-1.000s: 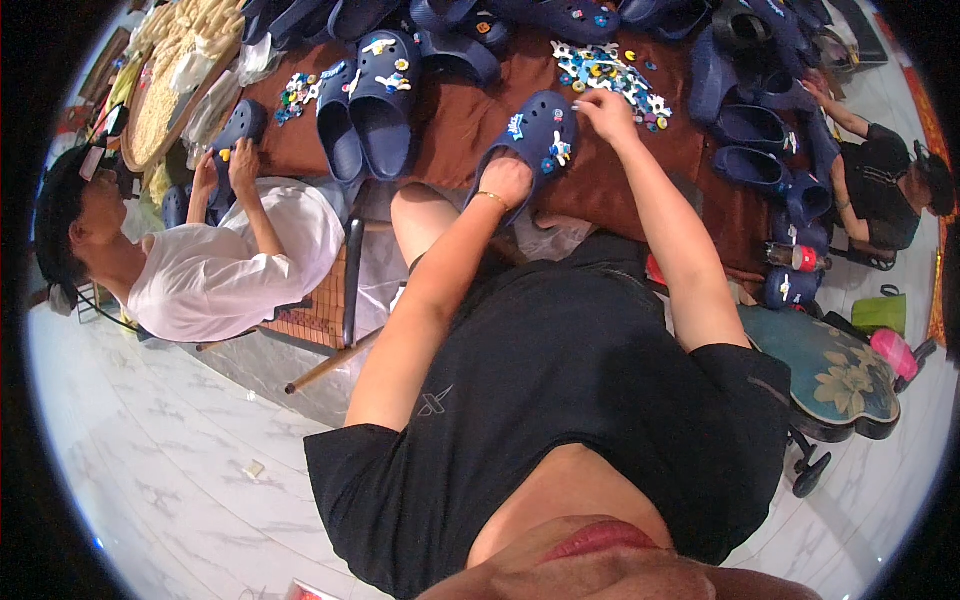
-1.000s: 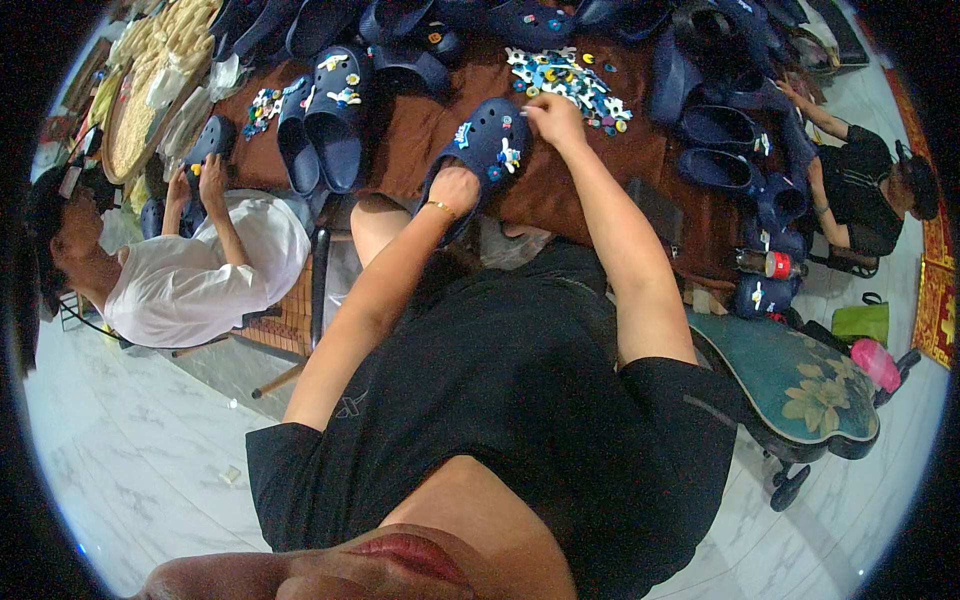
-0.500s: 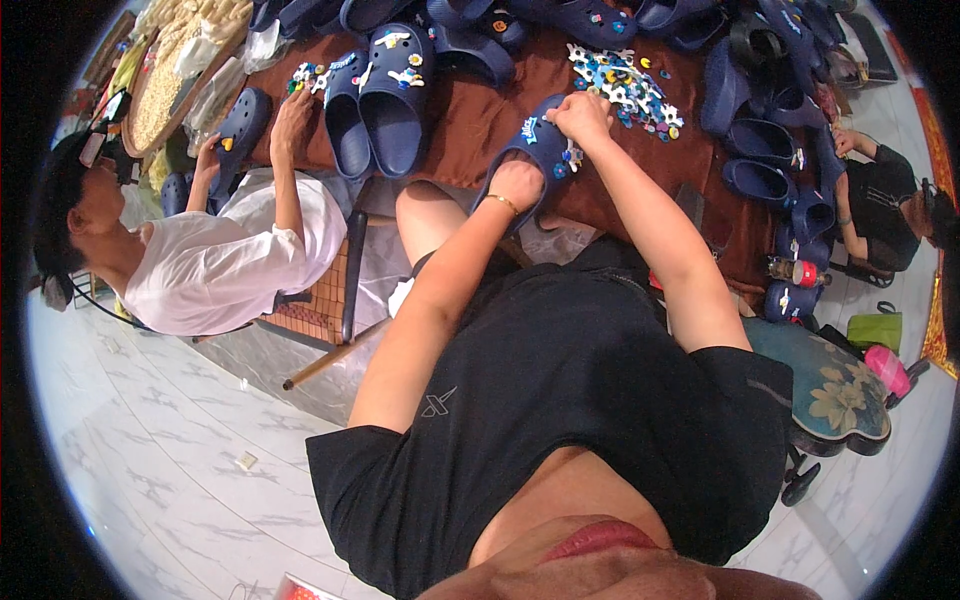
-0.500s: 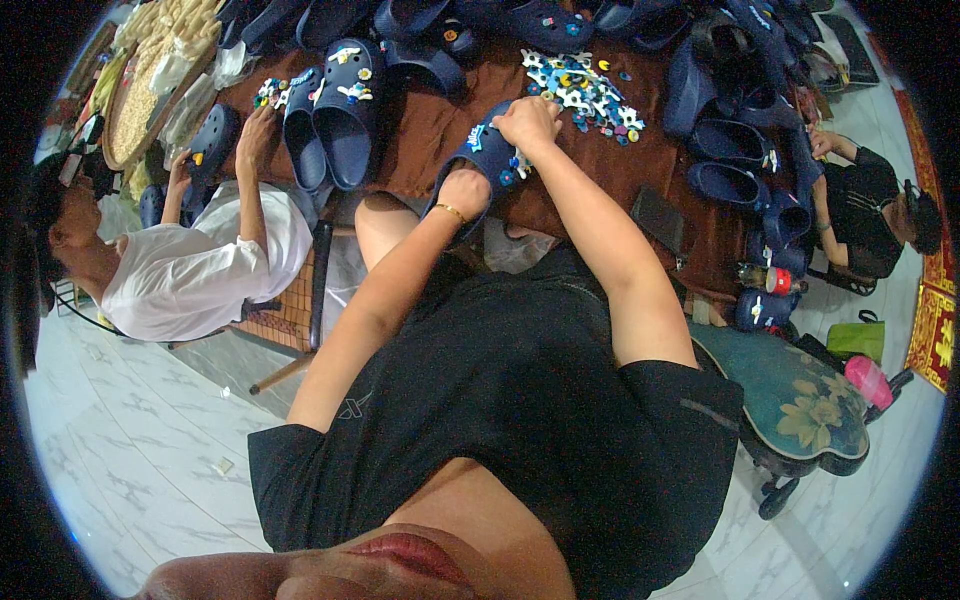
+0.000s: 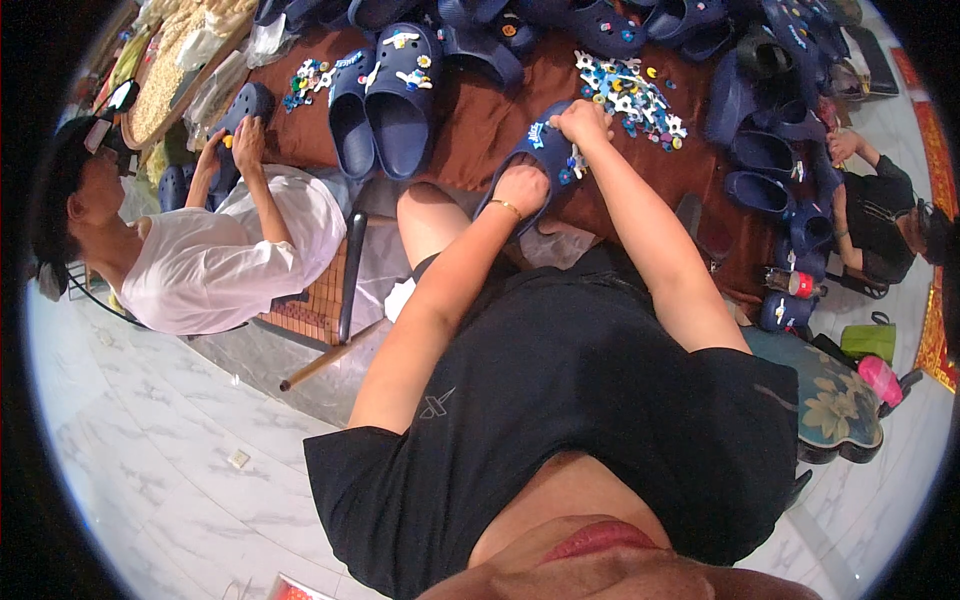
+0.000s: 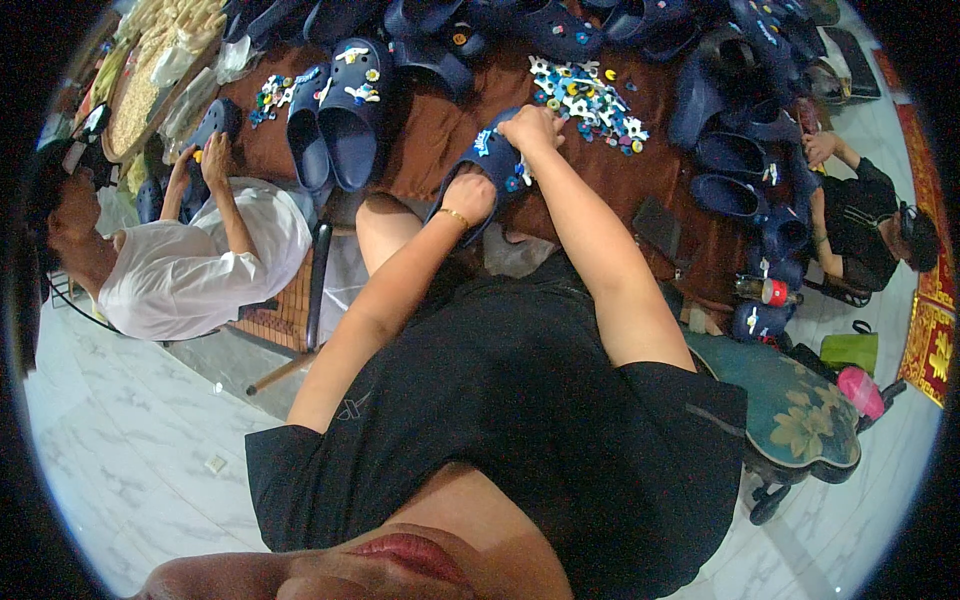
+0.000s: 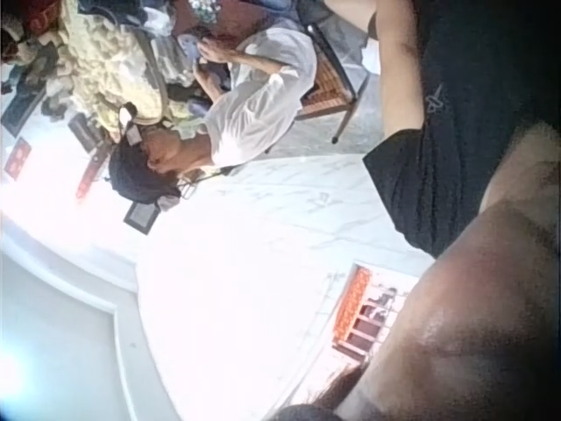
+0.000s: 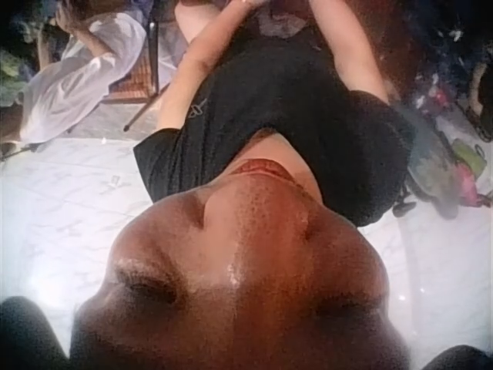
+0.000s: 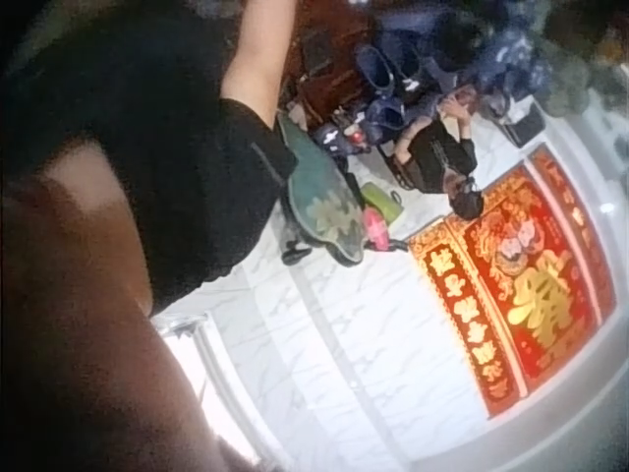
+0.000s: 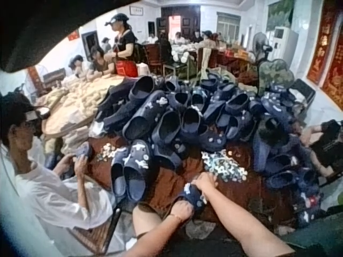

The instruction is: Attaching decorative charms into the holes of blue rubber clogs.

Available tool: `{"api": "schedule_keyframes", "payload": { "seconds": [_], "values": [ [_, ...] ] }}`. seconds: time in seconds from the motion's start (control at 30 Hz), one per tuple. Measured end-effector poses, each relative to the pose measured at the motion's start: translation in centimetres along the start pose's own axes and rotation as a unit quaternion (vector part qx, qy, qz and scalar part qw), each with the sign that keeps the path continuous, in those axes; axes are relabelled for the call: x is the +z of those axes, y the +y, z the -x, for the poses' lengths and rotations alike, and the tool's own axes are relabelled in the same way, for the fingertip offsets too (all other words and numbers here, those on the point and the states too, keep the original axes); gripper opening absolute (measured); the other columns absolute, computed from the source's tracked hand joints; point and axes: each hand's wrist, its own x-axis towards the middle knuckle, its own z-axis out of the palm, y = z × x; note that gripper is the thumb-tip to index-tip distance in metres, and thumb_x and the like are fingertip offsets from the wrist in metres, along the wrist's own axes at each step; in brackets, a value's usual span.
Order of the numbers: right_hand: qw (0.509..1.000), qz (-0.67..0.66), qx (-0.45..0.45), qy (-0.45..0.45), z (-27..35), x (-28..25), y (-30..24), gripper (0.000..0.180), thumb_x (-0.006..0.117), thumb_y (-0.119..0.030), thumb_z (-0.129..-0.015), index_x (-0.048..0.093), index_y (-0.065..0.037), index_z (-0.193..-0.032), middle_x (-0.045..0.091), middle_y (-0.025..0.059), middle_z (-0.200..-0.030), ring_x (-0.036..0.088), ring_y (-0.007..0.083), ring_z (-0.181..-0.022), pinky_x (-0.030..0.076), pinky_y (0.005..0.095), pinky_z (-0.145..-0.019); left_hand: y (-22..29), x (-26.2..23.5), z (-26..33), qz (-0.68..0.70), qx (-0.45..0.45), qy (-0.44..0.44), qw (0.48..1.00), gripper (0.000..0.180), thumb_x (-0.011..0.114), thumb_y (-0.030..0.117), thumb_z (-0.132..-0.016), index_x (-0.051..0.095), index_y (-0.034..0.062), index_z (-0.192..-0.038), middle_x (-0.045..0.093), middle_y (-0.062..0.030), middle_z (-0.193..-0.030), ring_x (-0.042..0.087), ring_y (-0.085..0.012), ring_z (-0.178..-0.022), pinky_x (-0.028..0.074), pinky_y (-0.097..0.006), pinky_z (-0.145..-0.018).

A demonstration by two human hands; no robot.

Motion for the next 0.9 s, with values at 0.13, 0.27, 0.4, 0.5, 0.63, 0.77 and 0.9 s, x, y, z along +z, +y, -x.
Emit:
{"api": "schedule_keyframes", "payload": {
  "seconds": [0.13,0.27,0.4,0.5,0.63,0.77,0.9],
  "values": [
    [0.973,-0.105,-0.204,0.037,-1.8,1.2,4.6,0.027,0.067,-0.032,-0.071,0.064,-0.007,-0.083,0.064,0.0091,-0.09,0.059,0.0258,-0.085,0.046,0.04,-0.076,0.7,-0.8,0.1,0.006,-0.045,-0.073,0.996,0.015,0.052,0.015,-0.068,0.062,0.0049,-0.062,0.063,-0.0155,-0.07,0.062,-0.0289,-0.067,0.05,-0.038,-0.064],
    [0.935,-0.292,-0.122,0.161,0.2,2.5,9.6,0.024,0.061,-0.024,-0.075,0.061,0.0,-0.076,0.062,0.015,-0.077,0.06,0.0239,-0.076,0.045,0.0338,-0.07,-0.1,-1.0,0.4,0.049,-0.013,-0.085,0.995,0.018,0.052,0.017,-0.07,0.062,0.0025,-0.067,0.062,-0.0181,-0.073,0.06,-0.0325,-0.071,0.048,-0.041,-0.07],
    [0.935,-0.315,-0.079,0.141,0.5,4.1,15.6,0.018,0.057,-0.019,-0.081,0.056,-0.002,-0.088,0.059,0.0094,-0.08,0.058,0.0194,-0.071,0.046,0.0319,-0.067,-0.3,-2.6,0.2,0.233,-0.015,0.057,0.971,0.03,0.045,0.024,-0.074,0.056,-0.0018,-0.065,0.057,-0.0231,-0.072,0.055,-0.0385,-0.07,0.043,-0.047,-0.066],
    [0.918,-0.38,-0.08,0.076,2.4,2.3,14.2,0.016,0.053,-0.017,-0.086,0.051,-0.004,-0.093,0.055,0.0052,-0.078,0.055,0.0121,-0.063,0.045,0.0272,-0.052,0.8,-3.6,1.4,0.217,-0.014,0.018,0.976,0.038,0.049,0.034,-0.073,0.057,-0.0027,-0.068,0.057,-0.0241,-0.074,0.055,-0.0387,-0.072,0.043,-0.045,-0.068],
    [0.935,-0.306,-0.099,0.147,1.3,3.6,14.4,0.013,0.056,-0.016,-0.082,0.055,-0.004,-0.085,0.056,0.0039,-0.068,0.055,0.0112,-0.05,0.045,0.0242,-0.043,2.0,-2.4,3.1,0.076,0.034,0.002,0.996,0.032,0.061,0.027,-0.068,0.051,-0.0009,-0.083,0.053,-0.0166,-0.087,0.05,-0.0323,-0.089,0.039,-0.04,-0.08],
    [0.923,-0.344,-0.088,0.151,2.7,2.5,14.0,0.013,0.055,-0.016,-0.082,0.056,-0.004,-0.082,0.057,0.0044,-0.065,0.055,0.0111,-0.049,0.045,0.0254,-0.042,1.5,-5.3,3.4,0.102,0.079,0.127,0.983,0.025,0.06,0.018,-0.07,0.047,-0.0026,-0.077,0.05,-0.0187,-0.08,0.049,-0.0364,-0.082,0.039,-0.043,-0.076],
    [0.916,-0.362,-0.085,0.152,4.0,1.8,13.0,0.011,0.054,-0.015,-0.082,0.055,-0.004,-0.081,0.056,0.0037,-0.061,0.055,0.0108,-0.048,0.044,0.0262,-0.041,-3.2,-12.2,1.8,0.06,0.0,0.165,0.984,0.027,0.061,0.021,-0.072,0.051,-0.0023,-0.083,0.051,-0.0216,-0.079,0.049,-0.039,-0.077,0.04,-0.044,-0.069]
  ]
}}
